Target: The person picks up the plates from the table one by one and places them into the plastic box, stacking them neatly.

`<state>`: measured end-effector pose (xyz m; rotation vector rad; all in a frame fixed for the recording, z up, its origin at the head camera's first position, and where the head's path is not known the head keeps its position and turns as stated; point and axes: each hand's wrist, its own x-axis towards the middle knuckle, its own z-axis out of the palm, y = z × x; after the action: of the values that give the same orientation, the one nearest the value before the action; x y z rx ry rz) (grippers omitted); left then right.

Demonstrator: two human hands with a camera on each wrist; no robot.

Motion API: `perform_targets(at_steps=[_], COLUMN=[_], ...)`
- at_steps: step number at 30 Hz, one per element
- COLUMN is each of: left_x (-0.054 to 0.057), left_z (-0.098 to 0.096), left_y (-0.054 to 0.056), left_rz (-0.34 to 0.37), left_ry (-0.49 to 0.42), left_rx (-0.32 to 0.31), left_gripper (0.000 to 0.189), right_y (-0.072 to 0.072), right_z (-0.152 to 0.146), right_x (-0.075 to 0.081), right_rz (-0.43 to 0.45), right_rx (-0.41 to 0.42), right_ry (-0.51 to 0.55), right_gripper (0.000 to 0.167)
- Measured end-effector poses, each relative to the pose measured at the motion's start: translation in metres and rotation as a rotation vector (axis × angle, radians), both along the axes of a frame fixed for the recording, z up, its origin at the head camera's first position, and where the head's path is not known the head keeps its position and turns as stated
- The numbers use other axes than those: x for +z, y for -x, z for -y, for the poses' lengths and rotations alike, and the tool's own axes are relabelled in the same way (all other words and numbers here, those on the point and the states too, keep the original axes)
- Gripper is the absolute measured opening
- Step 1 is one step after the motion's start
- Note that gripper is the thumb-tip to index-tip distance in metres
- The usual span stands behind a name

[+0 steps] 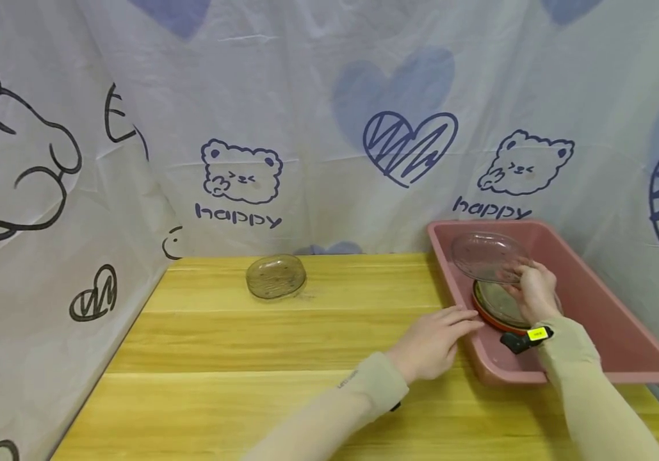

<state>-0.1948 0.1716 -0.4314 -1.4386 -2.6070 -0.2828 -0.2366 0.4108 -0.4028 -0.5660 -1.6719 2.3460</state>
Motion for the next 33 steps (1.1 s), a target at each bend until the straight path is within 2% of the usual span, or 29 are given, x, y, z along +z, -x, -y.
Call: perform_targets(at_steps=[4, 8, 15, 25, 33], left_x=[-0.002, 0.000, 0.002, 0.003, 0.003], left_z=[-0.003, -0.004, -0.001, 0.002, 0.002], left_y=[-0.003, -0.006, -0.007, -0.006, -0.008], left_rz=[-0.022, -0.015, 0.008, 0.023, 0.039], left_ry=[0.077, 0.109, 0.129, 0.118, 0.134], left_rx=[-0.010, 0.009, 0.022, 0.006, 0.003], left_gripper=[0.053, 0.054, 0.063, 0.066, 0.066], right_y=[0.000, 0.000, -0.002, 0.000, -0.008], right_z=[-0.009, -0.020, -0.036, -0.039, -0.048], right_x=[-0.004, -0.006, -0.007, -0.007, -0.012], right_rz=[-0.005, -0.007, 0.027, 0.115, 0.167], right_rx=[-0.028, -0.034, -0.032, -0.109, -0.065], right_ry=[-0.062, -0.078, -0.106, -0.184, -0.271], right_gripper=[0.020, 0.023, 0.038, 0.056, 0.067])
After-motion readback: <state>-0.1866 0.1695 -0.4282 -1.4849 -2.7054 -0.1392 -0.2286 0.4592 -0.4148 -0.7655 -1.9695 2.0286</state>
